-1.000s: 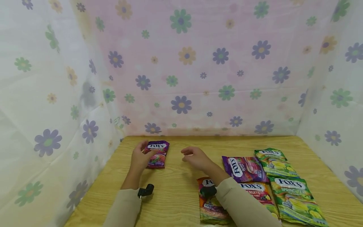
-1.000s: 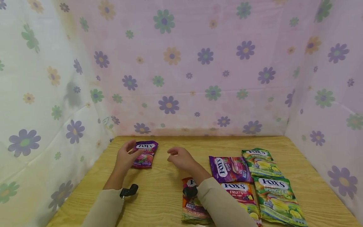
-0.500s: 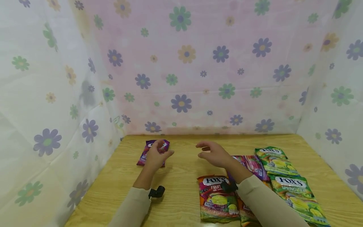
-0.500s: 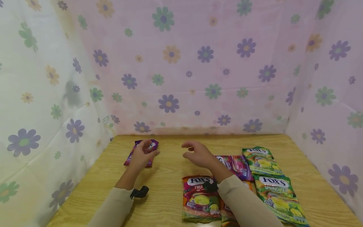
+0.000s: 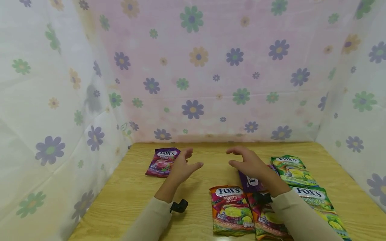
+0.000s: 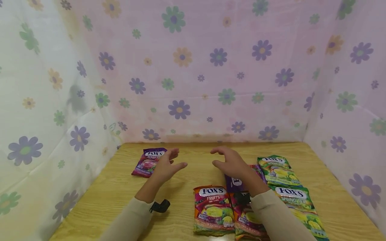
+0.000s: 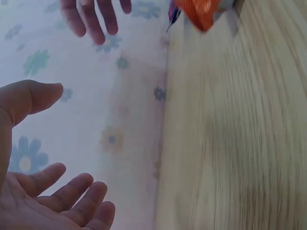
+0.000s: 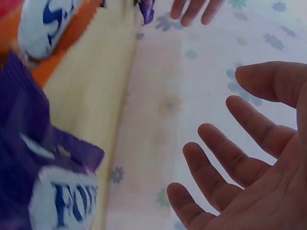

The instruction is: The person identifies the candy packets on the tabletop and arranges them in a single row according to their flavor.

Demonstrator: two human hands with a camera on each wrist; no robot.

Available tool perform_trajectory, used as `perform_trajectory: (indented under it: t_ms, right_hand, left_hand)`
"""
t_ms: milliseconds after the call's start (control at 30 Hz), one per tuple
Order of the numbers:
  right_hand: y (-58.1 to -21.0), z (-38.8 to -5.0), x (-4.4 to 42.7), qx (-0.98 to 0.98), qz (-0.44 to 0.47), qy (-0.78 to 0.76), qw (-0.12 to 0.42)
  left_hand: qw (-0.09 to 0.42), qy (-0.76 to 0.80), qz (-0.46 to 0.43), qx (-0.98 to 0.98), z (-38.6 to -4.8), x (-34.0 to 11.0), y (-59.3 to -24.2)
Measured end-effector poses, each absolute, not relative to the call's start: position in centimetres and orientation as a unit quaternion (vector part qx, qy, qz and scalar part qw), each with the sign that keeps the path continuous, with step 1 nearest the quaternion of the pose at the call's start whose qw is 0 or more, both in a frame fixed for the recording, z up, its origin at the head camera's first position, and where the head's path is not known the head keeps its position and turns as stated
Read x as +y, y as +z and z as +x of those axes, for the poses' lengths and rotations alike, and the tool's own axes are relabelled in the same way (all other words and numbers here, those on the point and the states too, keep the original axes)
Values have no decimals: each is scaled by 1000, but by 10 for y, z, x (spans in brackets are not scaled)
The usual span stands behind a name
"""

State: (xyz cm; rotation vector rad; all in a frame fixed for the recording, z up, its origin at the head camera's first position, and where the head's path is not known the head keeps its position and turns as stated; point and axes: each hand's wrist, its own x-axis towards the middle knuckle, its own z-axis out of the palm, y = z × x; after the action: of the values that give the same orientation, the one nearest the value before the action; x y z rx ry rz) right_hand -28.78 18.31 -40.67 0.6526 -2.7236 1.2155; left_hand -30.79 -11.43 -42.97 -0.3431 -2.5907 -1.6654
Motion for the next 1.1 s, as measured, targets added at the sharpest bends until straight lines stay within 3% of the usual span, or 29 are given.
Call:
perform_trajectory:
  t_ms: [567, 1100]
  right_hand:
    - [-398, -281, 241, -895, 161, 413, 57]
    - [-415, -289, 262, -909, 152, 387, 1]
  left_hand:
    - [-53, -480, -163, -860, -287, -47, -422]
    - [-119, -432, -170, -878, -267, 3, -432]
